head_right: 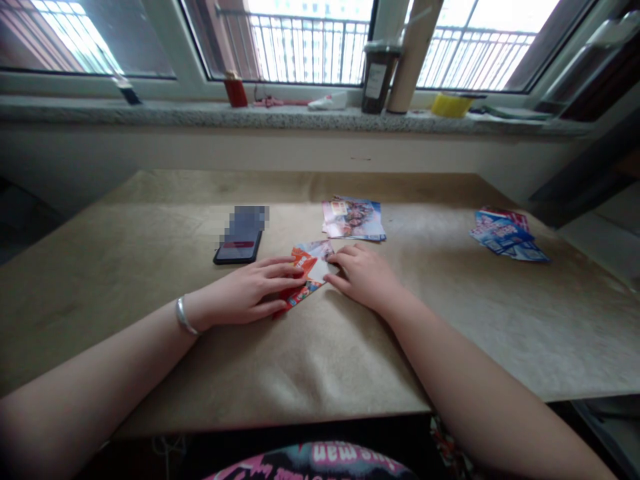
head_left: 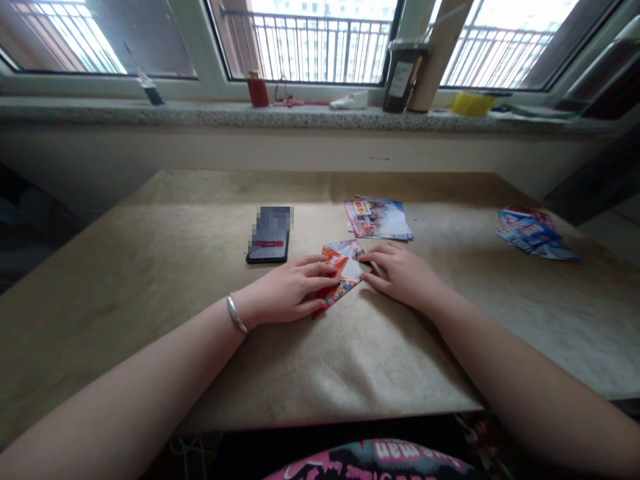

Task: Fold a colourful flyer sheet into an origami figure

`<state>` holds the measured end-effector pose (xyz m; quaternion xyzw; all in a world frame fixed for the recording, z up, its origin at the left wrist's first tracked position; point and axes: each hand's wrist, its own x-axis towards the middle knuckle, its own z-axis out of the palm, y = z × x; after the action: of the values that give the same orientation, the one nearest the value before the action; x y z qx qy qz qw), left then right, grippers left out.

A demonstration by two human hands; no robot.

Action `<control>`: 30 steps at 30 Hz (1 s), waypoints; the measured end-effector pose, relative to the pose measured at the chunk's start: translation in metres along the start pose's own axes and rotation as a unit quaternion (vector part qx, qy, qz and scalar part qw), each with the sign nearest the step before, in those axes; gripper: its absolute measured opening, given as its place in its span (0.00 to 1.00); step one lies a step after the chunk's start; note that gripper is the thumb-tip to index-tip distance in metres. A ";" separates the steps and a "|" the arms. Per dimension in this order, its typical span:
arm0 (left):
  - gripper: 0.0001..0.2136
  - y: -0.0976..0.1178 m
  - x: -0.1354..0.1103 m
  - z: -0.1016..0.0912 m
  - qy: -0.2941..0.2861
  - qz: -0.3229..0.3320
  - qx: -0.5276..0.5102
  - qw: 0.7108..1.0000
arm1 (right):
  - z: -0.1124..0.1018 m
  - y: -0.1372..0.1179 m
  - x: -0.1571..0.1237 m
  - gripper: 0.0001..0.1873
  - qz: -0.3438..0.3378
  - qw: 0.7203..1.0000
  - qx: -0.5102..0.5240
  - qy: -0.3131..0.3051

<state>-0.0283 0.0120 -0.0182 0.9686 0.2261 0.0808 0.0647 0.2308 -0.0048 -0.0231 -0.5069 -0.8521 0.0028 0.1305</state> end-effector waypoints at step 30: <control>0.21 0.007 0.001 0.000 0.020 -0.002 0.054 0.998 | -0.012 0.007 -0.004 0.22 0.094 0.980 0.177 0.001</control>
<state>-0.0243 0.0058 -0.0173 0.9683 0.2338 0.0877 0.0084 0.2413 -0.0065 -0.0137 -0.5540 -0.7863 0.1655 0.2178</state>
